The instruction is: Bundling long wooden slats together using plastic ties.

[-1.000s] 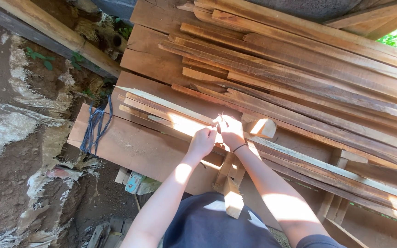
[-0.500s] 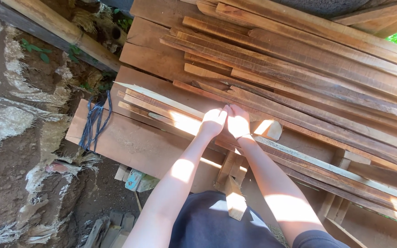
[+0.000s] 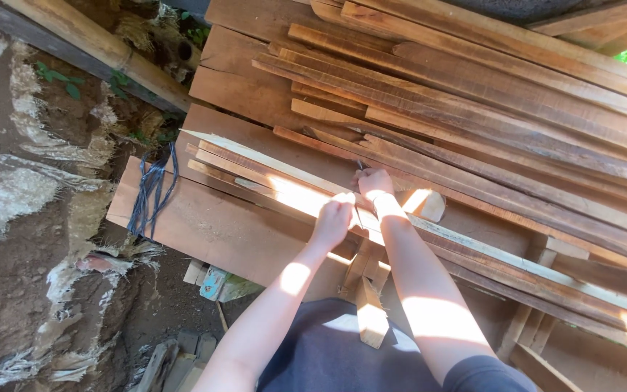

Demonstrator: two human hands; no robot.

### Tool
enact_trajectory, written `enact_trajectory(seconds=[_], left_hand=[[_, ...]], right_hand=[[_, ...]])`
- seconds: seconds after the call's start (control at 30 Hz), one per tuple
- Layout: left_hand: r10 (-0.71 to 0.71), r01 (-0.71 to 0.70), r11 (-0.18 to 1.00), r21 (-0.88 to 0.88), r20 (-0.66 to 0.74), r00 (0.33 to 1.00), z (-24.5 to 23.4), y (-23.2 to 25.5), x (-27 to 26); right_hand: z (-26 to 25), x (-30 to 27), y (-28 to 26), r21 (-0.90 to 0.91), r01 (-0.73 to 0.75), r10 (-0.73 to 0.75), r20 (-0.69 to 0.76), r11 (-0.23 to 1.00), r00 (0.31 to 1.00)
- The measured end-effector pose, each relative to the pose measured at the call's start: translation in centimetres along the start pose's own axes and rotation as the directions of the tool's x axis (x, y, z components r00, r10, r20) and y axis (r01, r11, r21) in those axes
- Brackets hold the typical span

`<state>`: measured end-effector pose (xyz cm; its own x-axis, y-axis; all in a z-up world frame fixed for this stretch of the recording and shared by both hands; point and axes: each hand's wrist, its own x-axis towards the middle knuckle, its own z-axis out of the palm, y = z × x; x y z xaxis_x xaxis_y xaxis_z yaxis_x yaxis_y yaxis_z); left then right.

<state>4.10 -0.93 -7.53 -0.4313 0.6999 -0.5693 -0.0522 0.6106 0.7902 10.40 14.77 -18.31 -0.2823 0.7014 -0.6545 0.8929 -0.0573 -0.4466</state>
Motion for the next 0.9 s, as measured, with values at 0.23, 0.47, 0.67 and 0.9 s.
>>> enact_trajectory(seconds=[0.23, 0.47, 0.67, 0.9], left_hand=[[-0.105, 0.091, 0.986, -0.138, -0.099, 0.989, -3.6, 5.3, -1.2], [0.252, -0.209, 0.932, 0.296, -0.117, 0.961, -0.1, 1.9, -5.0], [0.058, -0.063, 0.969, 0.238, 0.026, 0.998, -2.4, -0.6, -2.4], [0.035, -0.172, 0.865, 0.471, 0.285, 0.958, -6.2, 6.9, -3.4]], right_hand=[[-1.6, -1.7, -1.6, 0.201, -0.072, 0.067, 0.034, 0.977, 0.997], [-0.2, -1.3, -2.5, -0.069, 0.056, -0.061, -0.085, 0.996, 0.994], [-3.4, -3.9, -4.9, 0.138, -0.006, 0.007, -0.003, 0.990, 1.000], [-3.3, -4.3, -4.4, 0.279, -0.008, 0.006, 0.009, 0.960, 1.000]])
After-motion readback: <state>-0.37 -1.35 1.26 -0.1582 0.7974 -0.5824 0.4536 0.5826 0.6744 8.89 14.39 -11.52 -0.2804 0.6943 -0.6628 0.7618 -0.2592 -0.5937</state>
